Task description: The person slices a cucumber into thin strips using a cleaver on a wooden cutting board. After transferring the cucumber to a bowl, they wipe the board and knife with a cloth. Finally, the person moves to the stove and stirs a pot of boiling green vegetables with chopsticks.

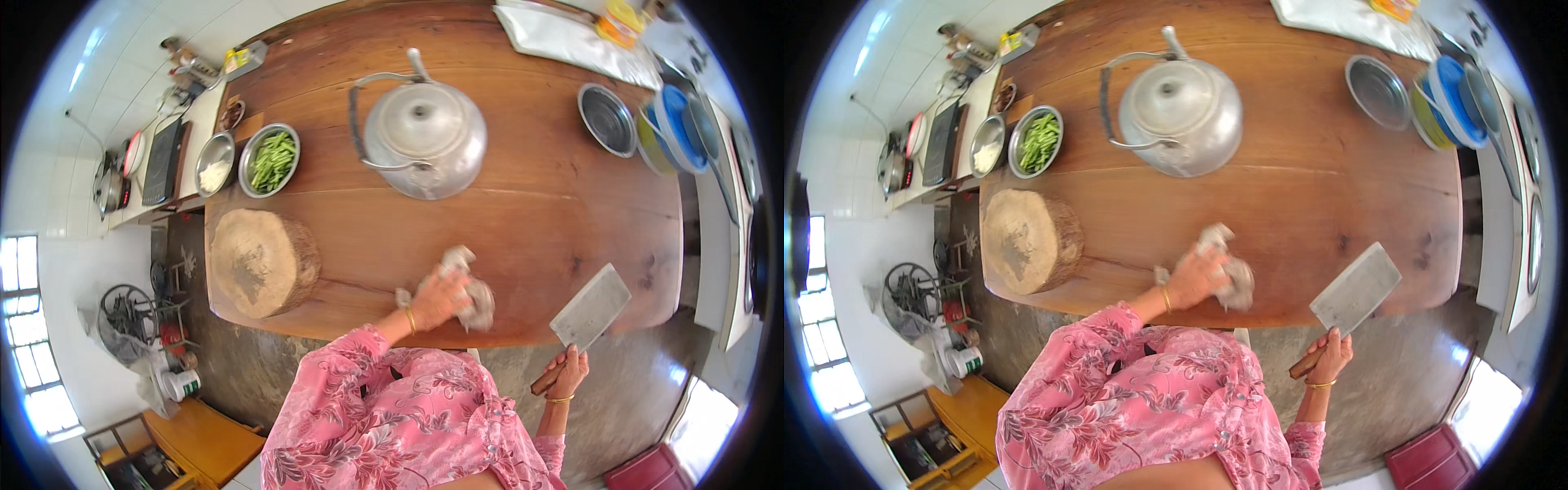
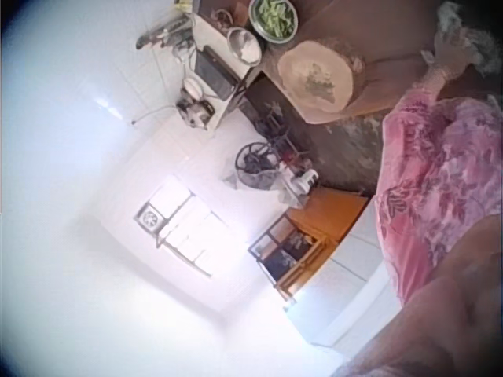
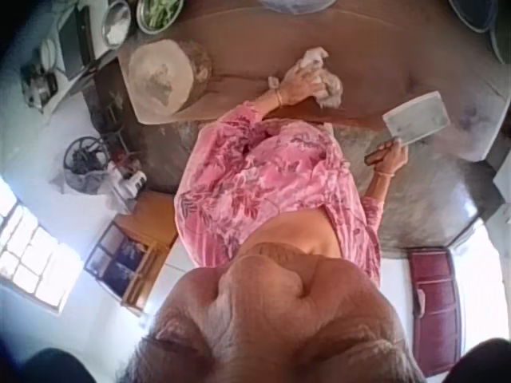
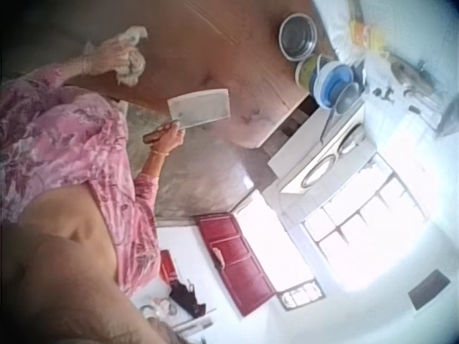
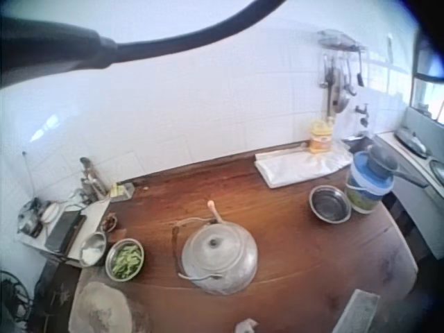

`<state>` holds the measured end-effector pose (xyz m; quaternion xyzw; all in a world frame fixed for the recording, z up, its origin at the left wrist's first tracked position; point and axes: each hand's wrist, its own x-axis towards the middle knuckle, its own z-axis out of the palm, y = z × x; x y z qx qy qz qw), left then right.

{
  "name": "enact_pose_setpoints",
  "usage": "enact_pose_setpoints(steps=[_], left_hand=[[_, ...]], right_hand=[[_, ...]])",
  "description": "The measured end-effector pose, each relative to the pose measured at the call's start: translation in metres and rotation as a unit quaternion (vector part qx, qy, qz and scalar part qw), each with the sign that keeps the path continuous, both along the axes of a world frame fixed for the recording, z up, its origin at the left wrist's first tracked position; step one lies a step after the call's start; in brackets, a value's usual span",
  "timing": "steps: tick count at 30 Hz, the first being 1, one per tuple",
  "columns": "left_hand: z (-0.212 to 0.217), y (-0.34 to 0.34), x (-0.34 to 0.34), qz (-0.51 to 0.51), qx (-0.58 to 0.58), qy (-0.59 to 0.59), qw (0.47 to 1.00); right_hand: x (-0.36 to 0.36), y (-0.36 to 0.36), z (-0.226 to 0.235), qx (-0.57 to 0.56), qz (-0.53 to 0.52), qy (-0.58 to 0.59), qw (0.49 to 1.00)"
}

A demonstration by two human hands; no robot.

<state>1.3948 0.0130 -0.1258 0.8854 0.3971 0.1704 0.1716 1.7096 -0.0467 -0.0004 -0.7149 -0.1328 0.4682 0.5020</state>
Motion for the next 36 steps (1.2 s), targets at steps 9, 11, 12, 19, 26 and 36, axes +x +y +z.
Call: enact_pose_setpoints(steps=[9, 11, 12, 19, 26, 36], left_hand=[[-0.008, 0.136, -0.209, 0.497, -0.017, 0.143, 0.856], [-0.002, 0.158, -0.236, 0.557, -0.06, 0.121, 0.819], [-0.002, 0.161, -0.238, 0.563, -0.064, 0.116, 0.816], [0.013, 0.098, -0.179, 0.414, -0.072, 0.029, 0.907], [-0.006, 0.198, -0.223, 0.511, -0.076, 0.012, 0.856], [-0.037, 0.42, -0.35, 0.756, -0.041, -0.163, 0.632]], right_hand=[[-0.098, 0.04, -0.009, 0.087, 0.193, -0.08, 0.974], [-0.105, 0.029, -0.016, 0.11, 0.242, -0.157, 0.951], [-0.117, 0.029, -0.007, 0.108, 0.245, -0.173, 0.948], [-0.193, 0.02, 0.027, 0.129, 0.296, -0.244, 0.915], [-0.228, 0.042, 0.027, 0.106, 0.304, -0.382, 0.866], [-0.199, 0.086, -0.037, 0.033, 0.392, -0.677, 0.623]])
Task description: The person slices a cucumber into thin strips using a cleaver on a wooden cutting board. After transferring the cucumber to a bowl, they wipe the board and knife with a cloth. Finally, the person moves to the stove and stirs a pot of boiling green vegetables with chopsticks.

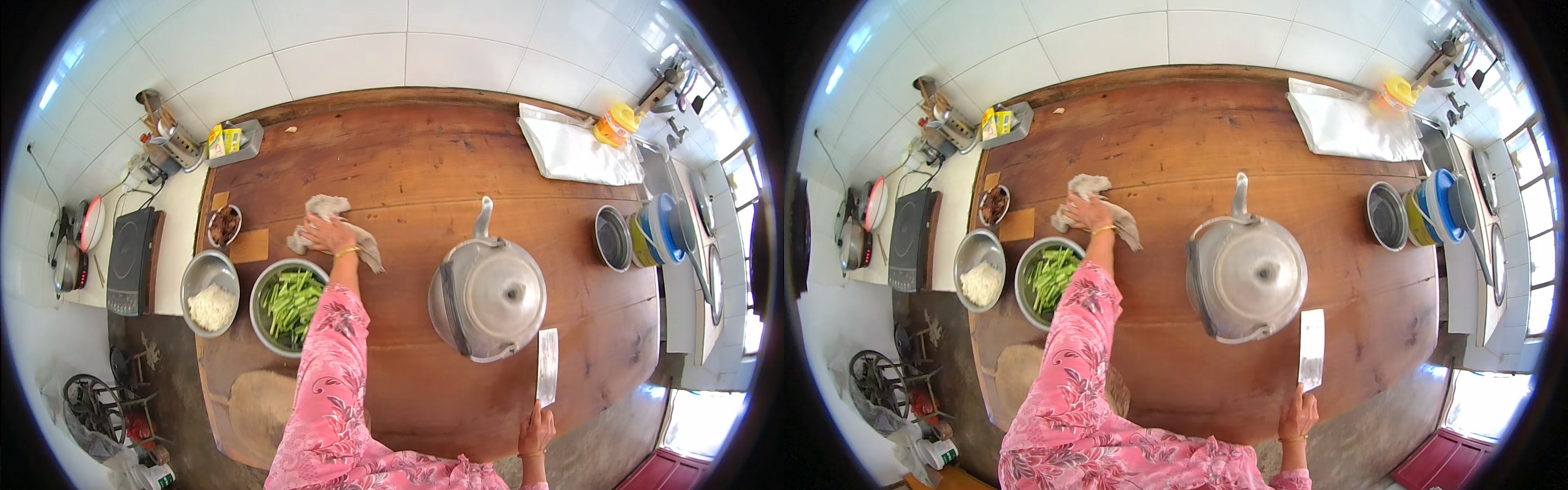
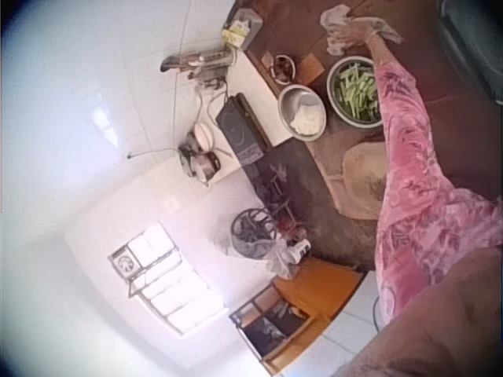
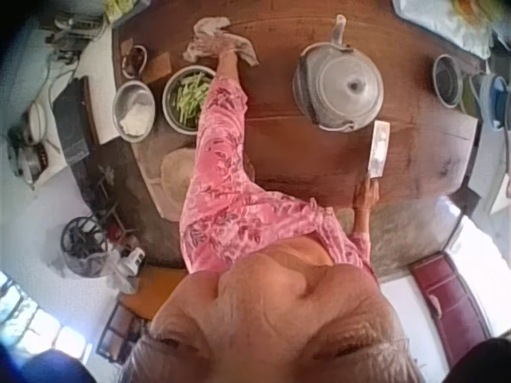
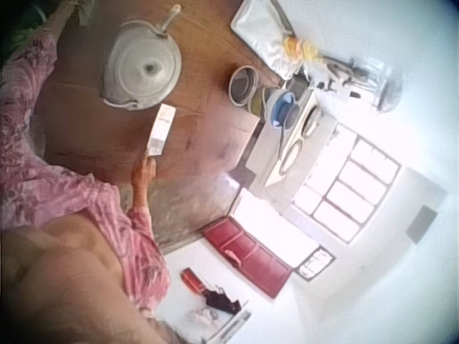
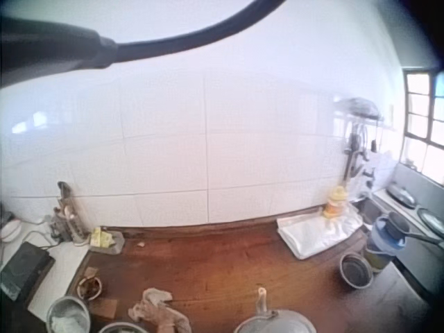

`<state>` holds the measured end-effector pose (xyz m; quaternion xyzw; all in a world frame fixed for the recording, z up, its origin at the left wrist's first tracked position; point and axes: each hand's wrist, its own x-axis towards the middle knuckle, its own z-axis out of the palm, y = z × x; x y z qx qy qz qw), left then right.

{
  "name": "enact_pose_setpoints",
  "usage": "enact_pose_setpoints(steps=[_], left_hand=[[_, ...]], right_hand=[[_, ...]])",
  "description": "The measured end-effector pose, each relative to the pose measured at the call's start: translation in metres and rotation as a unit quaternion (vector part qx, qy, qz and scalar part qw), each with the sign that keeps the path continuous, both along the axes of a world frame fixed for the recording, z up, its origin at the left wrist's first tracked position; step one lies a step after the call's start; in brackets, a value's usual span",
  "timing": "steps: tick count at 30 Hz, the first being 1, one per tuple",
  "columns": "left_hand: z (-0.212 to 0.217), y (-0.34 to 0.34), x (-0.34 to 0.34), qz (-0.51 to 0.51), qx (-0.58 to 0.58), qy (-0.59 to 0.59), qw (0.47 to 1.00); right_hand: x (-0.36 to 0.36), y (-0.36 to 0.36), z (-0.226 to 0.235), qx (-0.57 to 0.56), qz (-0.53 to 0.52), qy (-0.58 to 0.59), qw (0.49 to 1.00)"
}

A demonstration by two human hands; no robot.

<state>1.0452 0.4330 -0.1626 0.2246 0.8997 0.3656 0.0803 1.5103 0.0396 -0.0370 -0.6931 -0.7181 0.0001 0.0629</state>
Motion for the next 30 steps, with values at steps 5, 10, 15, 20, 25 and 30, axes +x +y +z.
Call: enact_pose_setpoints(steps=[5, 10, 15, 20, 25, 30], left_hand=[[-0.009, 0.076, -0.069, -0.03, 0.001, 0.033, 0.999], [-0.015, 0.154, -0.113, -0.165, -0.017, 0.062, 0.984], [-0.005, 0.194, -0.103, -0.44, -0.095, 0.136, 0.882], [-0.029, 0.174, -0.074, -0.564, -0.083, 0.249, 0.783], [0.007, 0.073, -0.014, -0.52, -0.095, 0.23, 0.817], [-0.007, -0.092, 0.071, -0.442, -0.097, 0.21, 0.867]], right_hand=[[0.005, 0.025, -0.023, -0.03, 0.007, -0.019, 0.999], [-0.001, 0.044, -0.041, -0.023, 0.0, 0.002, 1.0], [0.014, 0.024, -0.067, -0.082, -0.094, 0.06, 0.99], [0.004, 0.052, -0.072, -0.046, -0.078, 0.115, 0.989], [0.011, 0.05, -0.082, -0.06, -0.076, 0.114, 0.989], [0.029, 0.055, -0.107, -0.048, -0.041, 0.098, 0.993]])
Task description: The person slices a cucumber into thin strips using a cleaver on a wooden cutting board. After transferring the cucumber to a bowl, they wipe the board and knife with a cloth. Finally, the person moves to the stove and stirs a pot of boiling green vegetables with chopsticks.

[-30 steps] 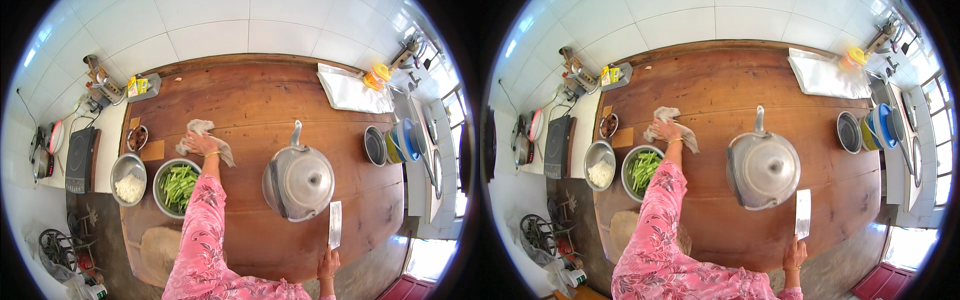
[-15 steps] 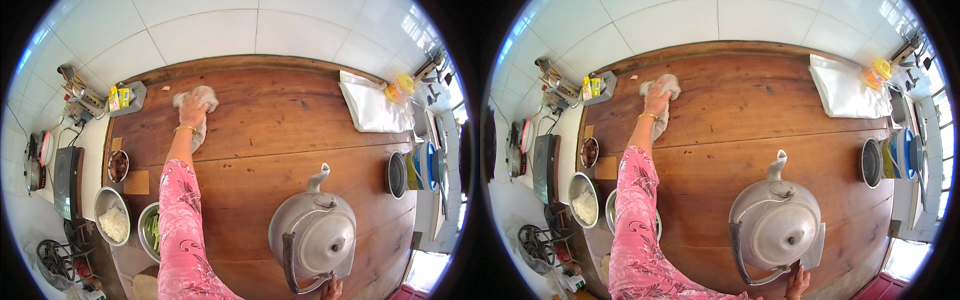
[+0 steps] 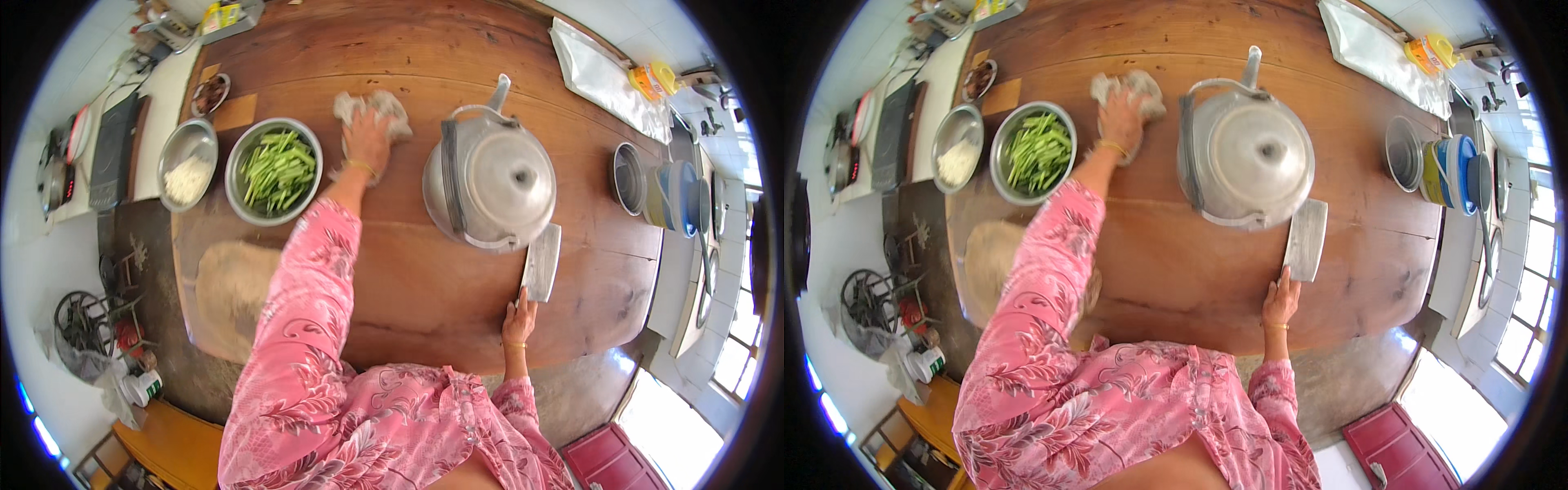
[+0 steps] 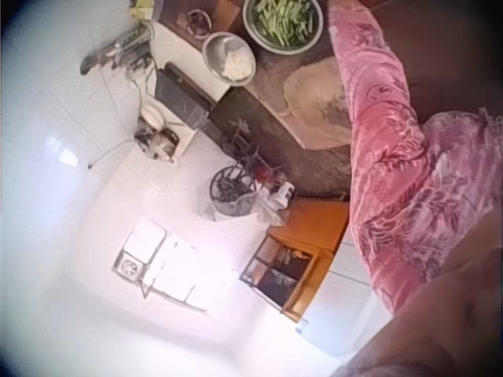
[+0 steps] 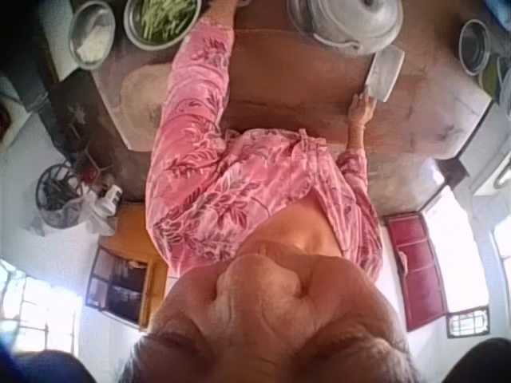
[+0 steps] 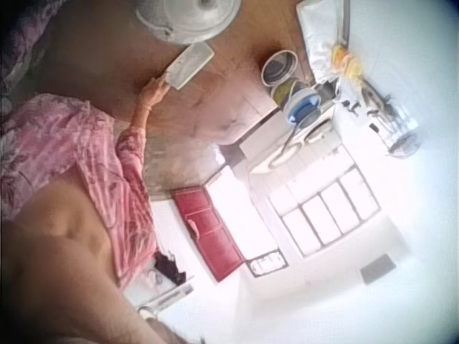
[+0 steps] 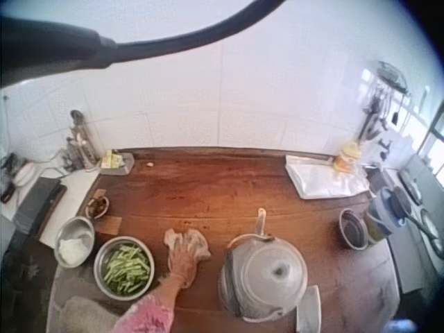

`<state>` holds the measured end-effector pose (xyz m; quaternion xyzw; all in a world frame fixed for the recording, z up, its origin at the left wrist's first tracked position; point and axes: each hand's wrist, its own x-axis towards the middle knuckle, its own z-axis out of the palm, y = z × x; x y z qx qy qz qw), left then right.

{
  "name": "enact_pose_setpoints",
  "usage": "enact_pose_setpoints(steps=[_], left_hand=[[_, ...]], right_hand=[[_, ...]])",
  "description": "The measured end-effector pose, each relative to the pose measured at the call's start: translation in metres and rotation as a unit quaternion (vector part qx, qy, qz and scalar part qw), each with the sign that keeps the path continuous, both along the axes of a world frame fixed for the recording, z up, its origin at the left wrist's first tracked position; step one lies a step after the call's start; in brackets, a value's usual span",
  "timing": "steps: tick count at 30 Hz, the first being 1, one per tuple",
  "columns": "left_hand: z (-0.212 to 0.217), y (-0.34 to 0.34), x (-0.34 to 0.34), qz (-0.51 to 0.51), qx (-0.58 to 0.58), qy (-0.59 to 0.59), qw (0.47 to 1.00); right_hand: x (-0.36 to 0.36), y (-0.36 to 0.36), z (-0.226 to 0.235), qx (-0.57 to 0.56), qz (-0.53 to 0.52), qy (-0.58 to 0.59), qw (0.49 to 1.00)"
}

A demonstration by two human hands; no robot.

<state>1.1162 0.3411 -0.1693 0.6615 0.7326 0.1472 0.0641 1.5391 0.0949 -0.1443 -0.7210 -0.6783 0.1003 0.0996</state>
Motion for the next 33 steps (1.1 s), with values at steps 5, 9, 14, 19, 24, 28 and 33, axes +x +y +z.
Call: enact_pose_setpoints(steps=[5, 9, 14, 19, 24, 28, 33], left_hand=[[0.019, -0.158, 0.101, -0.005, -0.011, 0.004, 1.0], [0.019, -0.301, 0.14, -0.12, -0.031, -0.061, 0.99], [0.015, -0.463, 0.085, -0.092, -0.006, -0.02, 0.996], [0.002, -0.663, -0.065, 0.34, -0.182, -0.101, 0.917], [0.059, -0.753, -0.156, 0.589, 0.055, -0.481, 0.647], [0.07, -0.731, -0.2, 0.503, -0.094, -0.407, 0.757], [0.087, -0.633, -0.28, 0.341, -0.046, -0.206, 0.916]], right_hand=[[0.001, 0.006, -0.01, 0.031, 0.03, 0.022, 0.999], [0.01, 0.006, -0.014, 0.001, 0.053, 0.026, 0.998], [0.032, 0.004, -0.022, 0.0, 0.101, 0.048, 0.994], [0.037, -0.003, -0.011, 0.004, 0.069, 0.009, 0.998], [0.007, -0.029, 0.013, 0.103, 0.036, 0.139, 0.984], [-0.076, -0.056, 0.014, 0.146, 0.141, 0.203, 0.958], [-0.207, -0.096, 0.069, 0.147, 0.194, 0.261, 0.934]])
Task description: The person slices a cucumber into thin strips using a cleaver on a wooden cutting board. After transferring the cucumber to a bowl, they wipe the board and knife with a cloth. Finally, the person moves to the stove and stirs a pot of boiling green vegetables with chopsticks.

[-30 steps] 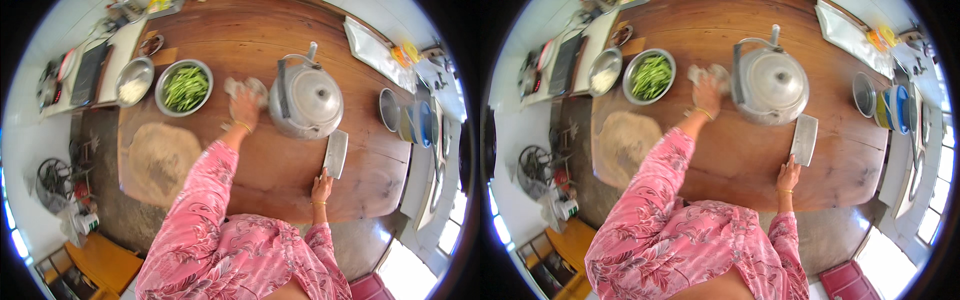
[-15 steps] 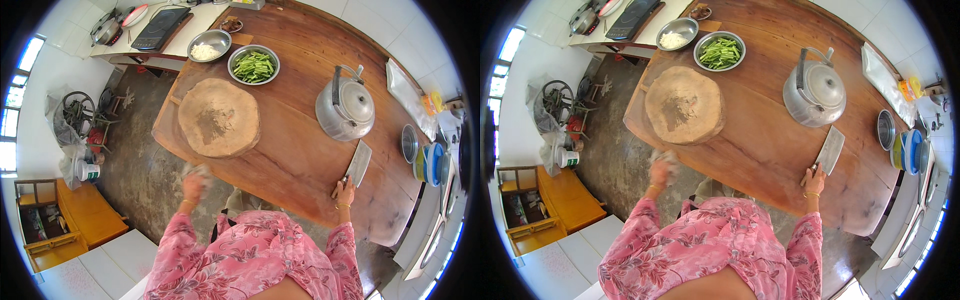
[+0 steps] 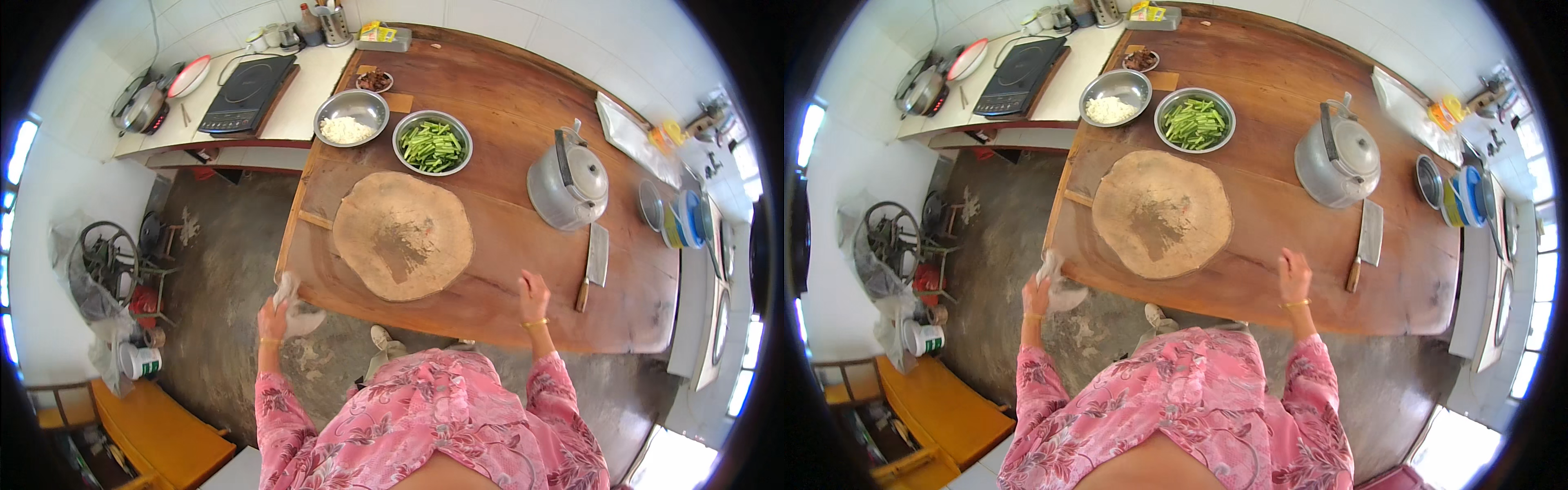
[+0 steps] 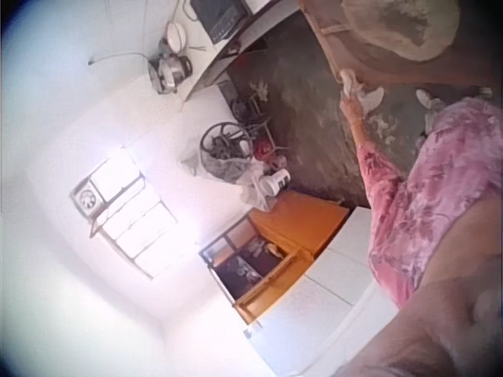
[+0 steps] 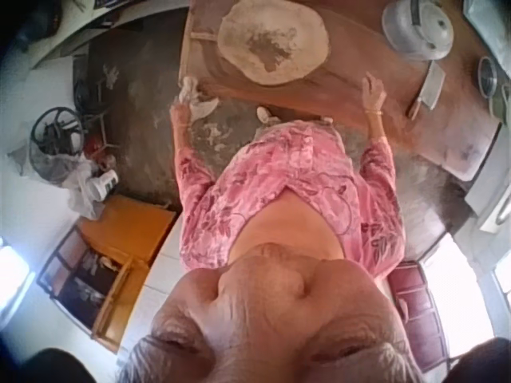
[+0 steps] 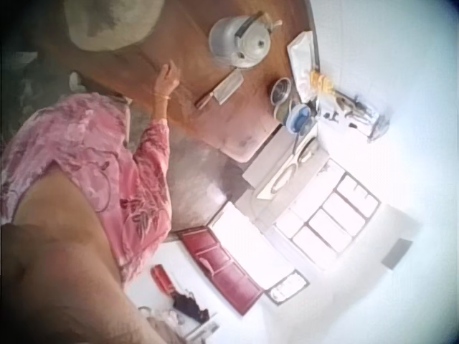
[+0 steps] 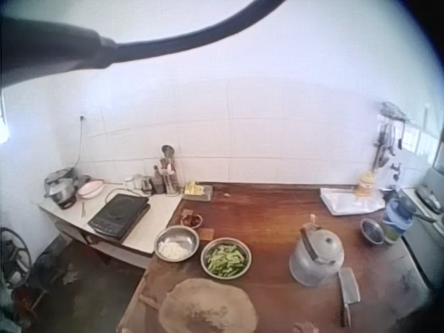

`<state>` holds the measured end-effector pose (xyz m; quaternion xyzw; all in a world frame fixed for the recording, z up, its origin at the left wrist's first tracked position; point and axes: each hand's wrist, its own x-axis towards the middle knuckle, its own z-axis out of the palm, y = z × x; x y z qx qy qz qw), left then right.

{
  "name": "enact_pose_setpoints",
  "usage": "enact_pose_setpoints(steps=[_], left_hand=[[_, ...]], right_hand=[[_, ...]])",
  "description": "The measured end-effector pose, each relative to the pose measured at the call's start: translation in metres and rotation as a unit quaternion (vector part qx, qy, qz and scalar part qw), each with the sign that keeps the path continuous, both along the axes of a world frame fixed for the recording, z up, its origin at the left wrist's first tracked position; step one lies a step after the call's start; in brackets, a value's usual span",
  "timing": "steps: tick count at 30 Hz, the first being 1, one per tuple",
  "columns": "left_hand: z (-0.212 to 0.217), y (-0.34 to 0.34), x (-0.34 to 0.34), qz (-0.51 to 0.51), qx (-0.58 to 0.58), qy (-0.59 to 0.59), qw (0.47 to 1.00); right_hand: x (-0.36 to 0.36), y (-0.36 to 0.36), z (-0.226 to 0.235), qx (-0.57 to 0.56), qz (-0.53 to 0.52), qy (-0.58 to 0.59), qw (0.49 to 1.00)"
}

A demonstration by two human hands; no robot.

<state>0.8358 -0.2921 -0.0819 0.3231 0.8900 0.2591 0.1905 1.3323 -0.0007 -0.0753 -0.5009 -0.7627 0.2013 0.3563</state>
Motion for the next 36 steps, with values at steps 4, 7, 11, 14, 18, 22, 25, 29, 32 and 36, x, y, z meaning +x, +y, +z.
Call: enact_pose_setpoints(steps=[4, 7, 11, 14, 18, 22, 25, 29, 32, 36], left_hand=[[-0.003, 0.086, -0.031, -0.099, 0.082, 0.094, 0.987], [-0.006, 0.141, -0.04, -0.182, 0.081, -0.004, 0.98], [-0.019, 0.182, -0.041, -0.301, 0.122, -0.097, 0.941], [-0.027, 0.181, -0.05, -0.302, 0.117, -0.097, 0.941], [-0.022, 0.165, -0.054, -0.3, 0.108, -0.027, 0.947], [-0.015, 0.138, -0.049, -0.247, 0.109, -0.074, 0.96], [-0.048, 0.107, -0.04, -0.203, 0.047, -0.045, 0.977], [-0.03, 0.145, -0.024, -0.22, 0.06, 0.005, 0.974], [-0.03, 0.148, -0.038, -0.224, 0.08, -0.039, 0.971], [-0.017, 0.146, -0.049, -0.243, 0.072, -0.094, 0.963]], right_hand=[[-0.079, -0.006, 0.015, -0.01, 0.042, 0.021, 0.999], [-0.116, 0.01, 0.021, -0.022, 0.057, 0.004, 0.998], [-0.15, 0.056, 0.036, -0.035, 0.029, 0.038, 0.998], [-0.171, 0.11, 0.028, -0.078, -0.015, 0.031, 0.996], [-0.203, 0.2, -0.01, -0.044, -0.018, -0.005, 0.999], [-0.261, 0.261, -0.021, -0.021, -0.02, -0.139, 0.99], [-0.305, 0.282, -0.013, -0.158, 0.027, -0.295, 0.942], [-0.271, 0.309, -0.046, -0.125, 0.012, -0.306, 0.944], [-0.264, 0.309, -0.062, 0.015, 0.046, -0.26, 0.964], [-0.274, 0.295, -0.035, -0.145, 0.028, 0.002, 0.989]])
